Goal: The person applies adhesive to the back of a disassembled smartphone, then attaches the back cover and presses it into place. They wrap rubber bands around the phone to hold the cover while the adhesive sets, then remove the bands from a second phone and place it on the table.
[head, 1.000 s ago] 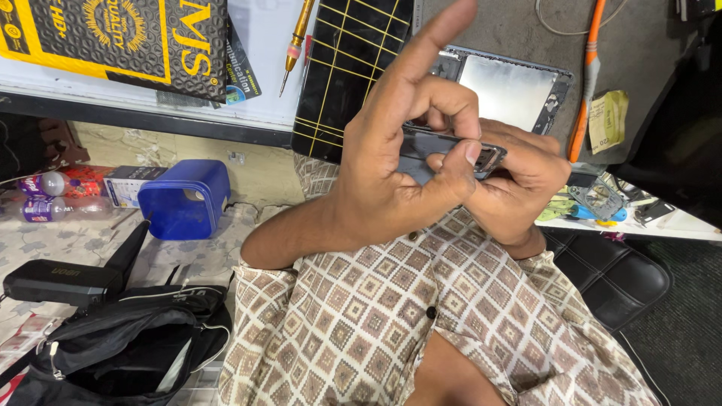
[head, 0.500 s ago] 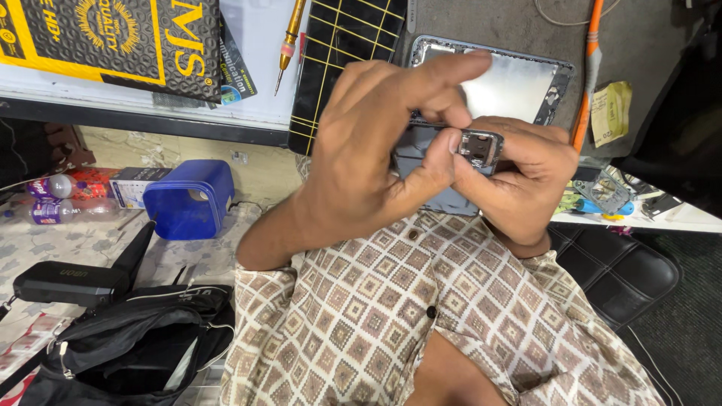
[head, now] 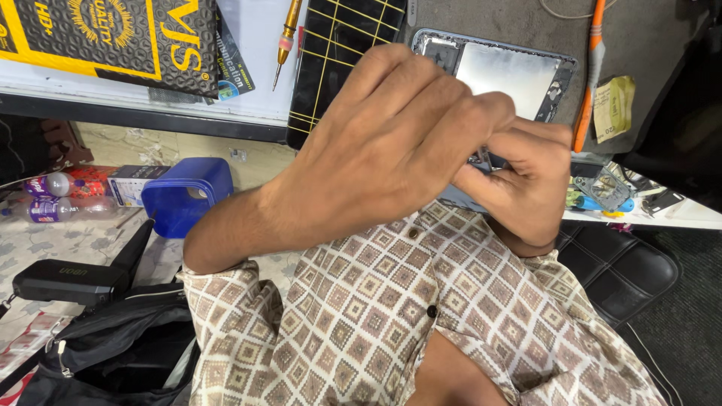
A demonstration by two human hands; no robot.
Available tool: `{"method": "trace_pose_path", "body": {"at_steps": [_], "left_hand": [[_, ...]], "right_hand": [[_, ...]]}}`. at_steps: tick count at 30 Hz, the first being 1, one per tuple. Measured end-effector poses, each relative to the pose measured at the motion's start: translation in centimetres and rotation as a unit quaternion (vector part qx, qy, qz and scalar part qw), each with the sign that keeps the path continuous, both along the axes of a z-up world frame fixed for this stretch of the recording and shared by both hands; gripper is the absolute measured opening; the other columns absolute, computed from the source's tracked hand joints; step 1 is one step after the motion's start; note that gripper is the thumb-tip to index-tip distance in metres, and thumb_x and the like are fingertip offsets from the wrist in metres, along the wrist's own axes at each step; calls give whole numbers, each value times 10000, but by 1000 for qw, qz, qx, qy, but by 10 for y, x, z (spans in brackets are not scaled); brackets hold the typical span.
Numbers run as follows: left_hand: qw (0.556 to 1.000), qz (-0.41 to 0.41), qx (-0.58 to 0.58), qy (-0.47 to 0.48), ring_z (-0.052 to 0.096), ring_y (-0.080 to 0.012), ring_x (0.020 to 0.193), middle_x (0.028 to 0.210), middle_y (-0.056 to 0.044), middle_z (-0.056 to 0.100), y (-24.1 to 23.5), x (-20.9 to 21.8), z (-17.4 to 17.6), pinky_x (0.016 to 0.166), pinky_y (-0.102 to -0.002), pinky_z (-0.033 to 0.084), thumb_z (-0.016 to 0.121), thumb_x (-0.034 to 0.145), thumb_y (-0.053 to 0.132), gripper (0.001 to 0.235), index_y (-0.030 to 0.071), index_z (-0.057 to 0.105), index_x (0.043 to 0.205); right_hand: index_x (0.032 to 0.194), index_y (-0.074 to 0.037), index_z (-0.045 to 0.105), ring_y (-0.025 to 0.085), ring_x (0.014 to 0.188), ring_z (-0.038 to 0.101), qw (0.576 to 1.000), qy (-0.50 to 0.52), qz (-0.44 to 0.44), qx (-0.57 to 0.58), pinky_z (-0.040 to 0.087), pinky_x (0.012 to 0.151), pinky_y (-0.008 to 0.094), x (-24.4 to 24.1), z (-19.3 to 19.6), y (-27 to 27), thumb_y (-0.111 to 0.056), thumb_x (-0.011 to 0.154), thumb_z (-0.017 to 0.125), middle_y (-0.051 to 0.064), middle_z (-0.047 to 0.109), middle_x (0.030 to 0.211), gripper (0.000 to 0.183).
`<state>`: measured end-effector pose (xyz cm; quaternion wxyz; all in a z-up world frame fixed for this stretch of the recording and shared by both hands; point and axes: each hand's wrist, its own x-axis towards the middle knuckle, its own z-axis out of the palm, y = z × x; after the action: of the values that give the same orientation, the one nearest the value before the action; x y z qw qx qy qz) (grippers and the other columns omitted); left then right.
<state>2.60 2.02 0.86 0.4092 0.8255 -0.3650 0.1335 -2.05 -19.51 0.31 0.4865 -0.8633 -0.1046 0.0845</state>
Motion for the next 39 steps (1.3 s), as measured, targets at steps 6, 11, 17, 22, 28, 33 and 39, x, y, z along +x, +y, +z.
{"method": "trace_pose_path", "body": {"at_steps": [6,11,17,22,28,33,39], "left_hand": [[992,-51,-53,106,610,-239,959,1021,-89,615,13,3,2,882,-389,485,748,923,-11,292,22,548,1133],[957,-31,-157,244,622,-154,946,1026,-89,572,25,5,9,840,-254,551,737,1010,-85,309,13,474,1138],[883,-38,-268,385,647,-80,955,1082,-55,620,22,7,-2,837,-210,539,709,1060,-85,323,-4,445,1229],[843,-39,-327,425,618,-97,980,1199,-94,638,26,-6,-15,875,-215,505,748,1085,-41,384,-15,461,1340],[842,-25,-419,339,715,-182,1061,1227,-146,675,4,-24,-34,858,-309,634,796,954,70,462,-7,536,1328],[824,-170,-488,234,773,-226,836,950,-182,743,-11,-57,-21,671,-344,630,720,972,26,160,-32,636,1094],[840,-146,-439,282,767,-193,756,952,-180,790,-10,-62,-15,653,-318,635,636,1006,28,125,-19,655,1120]], "right_hand": [[1359,93,562,185,1017,676,941,147,225,207,539,868,285,13,-29,-40,-296,820,889,174,688,1217,740],[1578,61,229,439,1355,561,775,237,293,507,532,1145,574,3,-81,-48,-669,857,697,316,426,1552,1127],[1632,-53,179,566,1332,550,553,411,227,688,605,996,689,-16,-98,-37,-651,893,652,349,334,1589,1062],[1646,36,255,524,1223,601,533,468,107,697,618,877,589,-41,-86,-47,-577,1017,608,370,458,1493,947],[1570,81,335,465,1185,639,582,458,138,658,622,842,552,-22,-68,-32,-484,1017,633,384,536,1382,845],[1376,-24,574,331,943,706,630,218,311,677,634,737,440,-14,-30,-7,-310,1019,551,336,610,1249,457],[1488,-41,481,398,1037,703,714,184,304,603,627,890,453,-3,-41,-21,-316,1057,551,311,500,1401,515]]}}
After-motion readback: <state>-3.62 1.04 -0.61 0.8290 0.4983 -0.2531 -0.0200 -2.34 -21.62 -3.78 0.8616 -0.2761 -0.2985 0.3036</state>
